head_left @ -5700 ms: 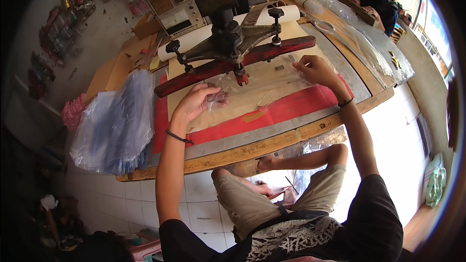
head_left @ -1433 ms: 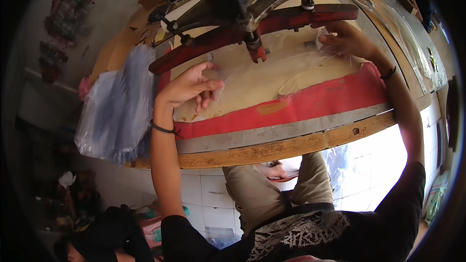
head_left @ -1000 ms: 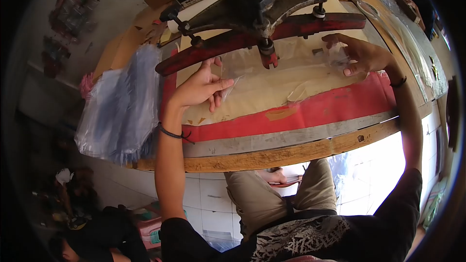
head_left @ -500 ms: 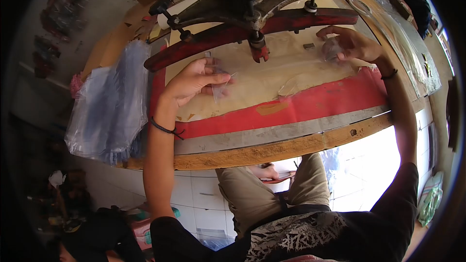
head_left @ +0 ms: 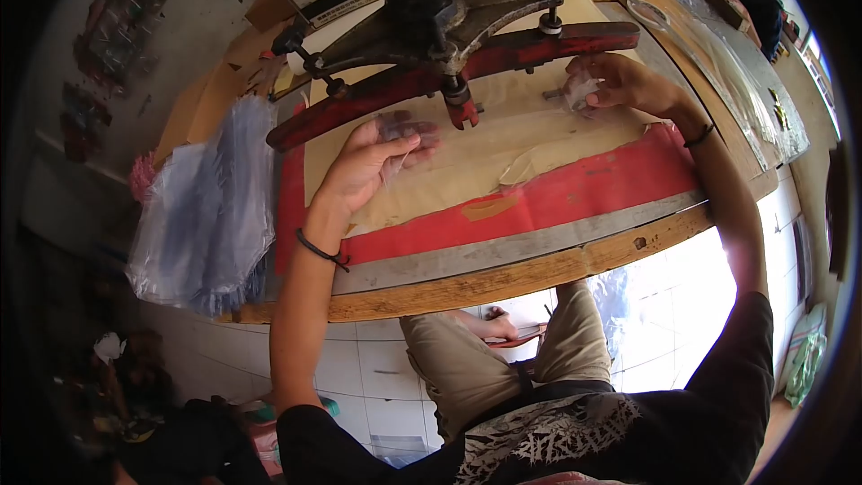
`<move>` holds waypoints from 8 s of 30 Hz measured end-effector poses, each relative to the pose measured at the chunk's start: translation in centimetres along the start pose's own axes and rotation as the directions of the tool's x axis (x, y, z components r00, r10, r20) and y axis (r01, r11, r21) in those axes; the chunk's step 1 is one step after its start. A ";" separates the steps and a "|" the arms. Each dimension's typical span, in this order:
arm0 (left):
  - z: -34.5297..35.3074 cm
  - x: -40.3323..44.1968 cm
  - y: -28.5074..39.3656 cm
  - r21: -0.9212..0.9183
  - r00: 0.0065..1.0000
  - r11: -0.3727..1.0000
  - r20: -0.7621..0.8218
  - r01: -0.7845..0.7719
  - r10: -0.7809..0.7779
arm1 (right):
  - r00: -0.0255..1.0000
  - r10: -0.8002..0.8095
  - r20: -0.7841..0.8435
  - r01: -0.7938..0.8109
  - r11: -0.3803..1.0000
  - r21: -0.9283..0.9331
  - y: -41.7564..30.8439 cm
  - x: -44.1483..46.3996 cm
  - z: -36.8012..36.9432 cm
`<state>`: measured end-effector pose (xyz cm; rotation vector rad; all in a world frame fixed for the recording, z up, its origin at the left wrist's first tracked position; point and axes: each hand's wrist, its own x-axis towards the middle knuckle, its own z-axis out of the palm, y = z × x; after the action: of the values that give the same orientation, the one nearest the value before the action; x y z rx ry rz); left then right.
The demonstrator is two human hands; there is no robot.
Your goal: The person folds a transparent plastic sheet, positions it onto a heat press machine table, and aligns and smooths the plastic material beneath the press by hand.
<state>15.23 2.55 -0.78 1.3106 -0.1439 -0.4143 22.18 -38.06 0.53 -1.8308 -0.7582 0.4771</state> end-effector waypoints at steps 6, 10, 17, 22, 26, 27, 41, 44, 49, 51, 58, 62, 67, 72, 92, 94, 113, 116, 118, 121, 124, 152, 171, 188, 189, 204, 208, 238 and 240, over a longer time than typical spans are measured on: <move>1.4 0.2 -0.4 0.141 0.979 0.985 -0.165 -0.100 0.123 | 0.983 0.068 -0.172 -0.079 0.995 -0.057 0.3 -0.2 0.2; 0.4 -0.8 1.6 0.428 0.990 0.899 -0.140 0.093 -0.035 | 0.946 0.082 -0.315 -0.115 0.990 -0.087 0.1 -0.1 1.2; -0.6 -2.0 2.2 0.858 0.995 0.513 -0.022 -0.032 0.099 | 0.876 0.021 -0.481 -0.078 0.992 -0.100 2.6 0.8 1.4; 0.2 -1.8 0.8 1.000 0.952 -0.025 0.014 -0.007 0.306 | 0.825 0.162 -0.541 -0.264 0.958 -0.115 0.8 0.8 2.2; 3.6 -3.4 -0.2 0.954 0.927 -0.285 0.022 0.092 0.373 | 0.818 0.148 -0.556 -0.246 0.963 -0.105 0.4 0.7 2.8; 4.1 -3.5 -0.4 0.910 0.919 -0.397 0.049 0.121 0.391 | 0.823 0.130 -0.553 -0.223 0.969 -0.104 0.5 0.7 2.7; 2.9 -0.3 -1.8 0.963 0.894 -0.180 0.256 -0.201 0.369 | 0.985 0.008 -0.170 -0.082 0.897 -0.435 -1.5 -1.5 0.9; 2.2 0.2 -2.3 0.964 0.893 -0.182 0.248 -0.191 0.376 | 0.981 0.079 -0.175 -0.174 0.749 -0.640 -3.0 -2.2 0.8; 2.4 0.3 -1.9 0.964 0.908 -0.192 0.240 -0.182 0.345 | 0.990 -0.037 -0.136 -0.091 0.565 -0.820 -4.7 -2.7 2.0; 2.4 0.3 -1.8 0.960 0.915 -0.221 0.241 -0.174 0.325 | 0.991 -0.043 -0.127 -0.086 0.522 -0.848 -4.7 -2.6 2.5; 3.1 0.2 -1.3 0.968 0.913 -0.177 0.228 -0.176 0.339 | 0.966 -0.230 -0.121 -0.018 0.404 -0.914 -2.6 -1.1 3.6; 3.0 0.4 -1.5 0.966 0.906 -0.168 0.245 -0.197 0.346 | 0.926 -0.365 -0.098 -0.002 0.255 -0.967 -0.9 -0.1 4.1; 2.8 0.9 -1.8 0.960 0.863 -0.129 0.280 -0.249 0.421 | 0.884 -0.448 -0.133 -0.040 0.211 -0.977 0.3 1.0 4.0; 3.3 1.2 -1.3 0.970 0.889 -0.076 0.242 -0.231 0.389 | 0.908 -0.382 -0.174 -0.089 0.230 -0.969 0.5 1.2 4.3; 2.2 1.3 -1.6 0.978 0.941 -0.027 0.208 -0.209 0.268 | 0.977 -0.188 -0.103 -0.018 0.410 -0.912 -1.0 1.2 5.5; 2.6 1.0 -1.0 0.974 0.936 -0.054 0.227 -0.220 0.268 | 0.979 -0.172 -0.114 -0.036 0.403 -0.915 -0.5 1.2 5.6; 1.2 4.0 -2.4 0.980 0.951 -0.116 0.189 -0.165 0.245 | 0.984 -0.063 -0.166 -0.129 0.388 -0.912 -1.7 1.7 5.7; 1.8 3.1 -1.2 0.978 0.960 -0.111 0.196 -0.177 0.202 | 0.993 -0.050 -0.110 -0.078 0.423 -0.903 -1.5 1.9 4.8; 1.5 3.4 -1.7 0.976 0.953 -0.149 0.191 -0.159 0.234 | 0.993 -0.097 -0.074 -0.029 0.403 -0.915 -0.3 2.0 3.7; 2.5 2.7 -0.9 0.973 0.941 -0.124 0.221 -0.194 0.258 | 0.981 -0.165 -0.100 -0.015 0.453 -0.891 -0.2 0.7 3.1; 2.8 2.6 -0.5 0.977 0.955 -0.114 0.204 -0.183 0.216 | 0.979 -0.141 -0.145 -0.054 0.506 -0.861 -1.3 -0.7 2.5; 2.5 2.8 -1.6 0.950 0.865 -0.139 0.311 -0.279 0.394 | 0.984 -0.025 -0.177 -0.139 0.521 -0.842 -2.4 -1.1 2.3; 4.0 1.6 -3.6 0.979 0.939 -0.201 0.050 0.020 0.341 | 0.991 -0.058 -0.121 -0.088 0.402 -0.912 -1.7 0.0 4.2; 3.5 1.5 -2.8 0.987 0.929 -0.162 0.039 0.023 0.369 | 0.990 -0.120 -0.071 -0.019 0.386 -0.922 -1.5 0.7 4.7; 3.4 1.7 -2.7 0.986 0.930 -0.164 0.031 0.031 0.366 | 0.990 -0.120 -0.072 -0.020 0.392 -0.920 -1.4 0.6 4.8; 3.8 1.5 -2.6 0.986 0.938 -0.115 0.150 -0.120 0.313 | 0.987 -0.157 -0.045 0.024 0.413 -0.910 0.0 0.9 4.6; 3.1 2.0 -2.6 0.982 0.936 -0.110 0.178 -0.151 0.305 | 0.977 -0.203 -0.072 0.029 0.454 -0.890 -0.1 -0.1 2.7; 2.3 2.3 -2.9 0.983 0.944 -0.112 0.175 -0.149 0.278 | 0.958 -0.235 -0.167 -0.052 0.430 -0.901 -0.3 -0.7 3.6; 2.2 2.3 -3.2 0.983 0.938 -0.102 0.178 -0.154 0.299 | 0.966 -0.177 -0.189 -0.089 0.459 -0.884 -0.6 -0.8 3.8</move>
<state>15.95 -0.98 -3.56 2.8132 -0.7217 0.2378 19.03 -35.89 -0.38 -2.7796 -0.9627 -0.3206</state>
